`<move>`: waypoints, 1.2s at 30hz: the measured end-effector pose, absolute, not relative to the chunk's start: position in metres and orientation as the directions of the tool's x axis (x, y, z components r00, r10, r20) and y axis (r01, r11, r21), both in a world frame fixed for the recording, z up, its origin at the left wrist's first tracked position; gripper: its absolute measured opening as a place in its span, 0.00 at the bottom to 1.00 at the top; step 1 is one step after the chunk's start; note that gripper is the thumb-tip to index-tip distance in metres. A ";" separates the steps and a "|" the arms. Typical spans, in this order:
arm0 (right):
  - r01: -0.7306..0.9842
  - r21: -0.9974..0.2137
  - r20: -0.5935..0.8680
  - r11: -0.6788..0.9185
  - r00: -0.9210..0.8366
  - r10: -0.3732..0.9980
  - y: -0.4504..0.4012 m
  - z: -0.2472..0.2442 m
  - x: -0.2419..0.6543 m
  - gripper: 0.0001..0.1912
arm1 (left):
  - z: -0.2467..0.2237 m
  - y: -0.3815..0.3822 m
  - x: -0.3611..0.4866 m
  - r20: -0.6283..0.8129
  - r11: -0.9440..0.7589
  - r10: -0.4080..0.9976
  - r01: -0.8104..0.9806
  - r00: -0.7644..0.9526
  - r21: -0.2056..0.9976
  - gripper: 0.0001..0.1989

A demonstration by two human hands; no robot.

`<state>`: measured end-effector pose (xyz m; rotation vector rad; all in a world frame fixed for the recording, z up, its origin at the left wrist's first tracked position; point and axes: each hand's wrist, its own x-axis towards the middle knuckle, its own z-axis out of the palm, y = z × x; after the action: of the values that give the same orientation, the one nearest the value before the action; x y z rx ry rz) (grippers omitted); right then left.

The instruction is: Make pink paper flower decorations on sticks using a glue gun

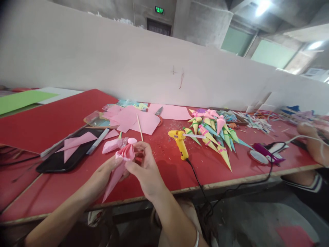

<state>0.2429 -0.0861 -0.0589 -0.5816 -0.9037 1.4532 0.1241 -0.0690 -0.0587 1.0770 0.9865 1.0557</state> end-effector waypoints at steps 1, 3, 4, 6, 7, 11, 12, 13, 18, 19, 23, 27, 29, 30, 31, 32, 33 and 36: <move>-0.579 -0.812 0.169 0.073 -0.113 0.979 -0.086 -0.059 0.243 0.18 | -0.058 -0.069 0.123 -0.089 0.129 0.970 -0.169 0.224 0.977 0.15; -0.578 -0.813 0.168 0.068 -0.121 0.978 -0.085 -0.060 0.243 0.18 | -0.058 -0.068 0.122 -0.065 0.113 0.963 -0.173 0.260 0.978 0.17; -0.580 -0.812 0.169 0.068 -0.121 0.978 -0.084 -0.061 0.242 0.17 | -0.058 -0.068 0.122 -0.064 0.111 0.963 -0.170 0.261 0.979 0.17; -0.578 -0.813 0.170 0.075 -0.112 0.979 -0.084 -0.062 0.242 0.14 | -0.059 -0.068 0.122 -0.091 0.131 0.967 -0.154 0.239 0.979 0.17; -0.571 -0.817 0.170 0.081 -0.104 0.980 -0.084 -0.062 0.242 0.14 | -0.059 -0.068 0.122 -0.113 0.149 0.968 -0.151 0.224 0.977 0.17; -0.552 -0.828 0.162 0.100 -0.065 0.985 -0.085 -0.061 0.241 0.14 | -0.058 -0.071 0.123 -0.159 0.196 0.966 -0.176 0.206 0.965 0.14; -0.557 -0.824 0.159 0.100 -0.059 0.986 -0.086 -0.060 0.241 0.14 | -0.057 -0.072 0.124 -0.163 0.203 0.963 -0.181 0.212 0.962 0.14; -0.564 -0.820 0.155 0.096 -0.058 0.986 -0.086 -0.059 0.240 0.13 | -0.056 -0.072 0.124 -0.166 0.207 0.962 -0.180 0.218 0.962 0.14; -0.599 -0.798 0.129 0.058 -0.078 0.989 -0.086 -0.057 0.240 0.14 | -0.050 -0.075 0.124 -0.134 0.159 0.969 -0.109 0.206 0.981 0.19; -0.604 -0.795 0.125 0.061 -0.064 0.990 -0.086 -0.058 0.240 0.14 | -0.049 -0.074 0.123 -0.115 0.133 0.973 -0.076 0.200 0.988 0.19; -0.564 -0.824 -0.013 0.054 0.114 0.993 -0.080 -0.062 0.244 0.14 | -0.052 -0.065 0.118 0.066 -0.109 0.979 0.221 0.195 0.969 0.22; -0.500 -0.865 -0.110 0.033 0.253 0.961 -0.075 -0.069 0.248 0.13 | -0.068 -0.056 0.114 0.207 -0.316 0.949 0.675 0.240 0.667 0.29; -0.490 -0.870 -0.101 0.057 0.289 0.952 -0.074 -0.072 0.249 0.13 | -0.075 -0.055 0.116 0.242 -0.360 0.931 0.786 0.272 0.502 0.30; -0.488 -0.870 -0.096 0.065 0.297 0.950 -0.074 -0.072 0.249 0.13 | -0.077 -0.055 0.117 0.259 -0.368 0.925 0.824 0.278 0.431 0.29; -0.487 -0.871 -0.093 0.068 0.299 0.950 -0.074 -0.073 0.249 0.13 | -0.079 -0.055 0.119 0.274 -0.366 0.921 0.856 0.277 0.365 0.28; -0.481 -0.874 -0.090 0.067 0.296 0.951 -0.074 -0.073 0.248 0.13 | -0.080 -0.055 0.120 0.288 -0.358 0.918 0.882 0.272 0.307 0.27; -0.471 -0.880 -0.087 0.065 0.294 0.952 -0.074 -0.073 0.247 0.13 | -0.081 -0.055 0.121 0.298 -0.353 0.915 0.899 0.273 0.258 0.27; -0.418 -0.907 -0.081 0.049 0.289 0.954 -0.075 -0.071 0.245 0.13 | -0.083 -0.054 0.123 0.321 -0.365 0.902 0.907 0.289 0.210 0.28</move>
<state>0.2447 -0.0751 -0.0705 -1.0284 -0.6668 1.1722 0.1227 -0.0536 -0.0830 2.5322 1.7766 0.6162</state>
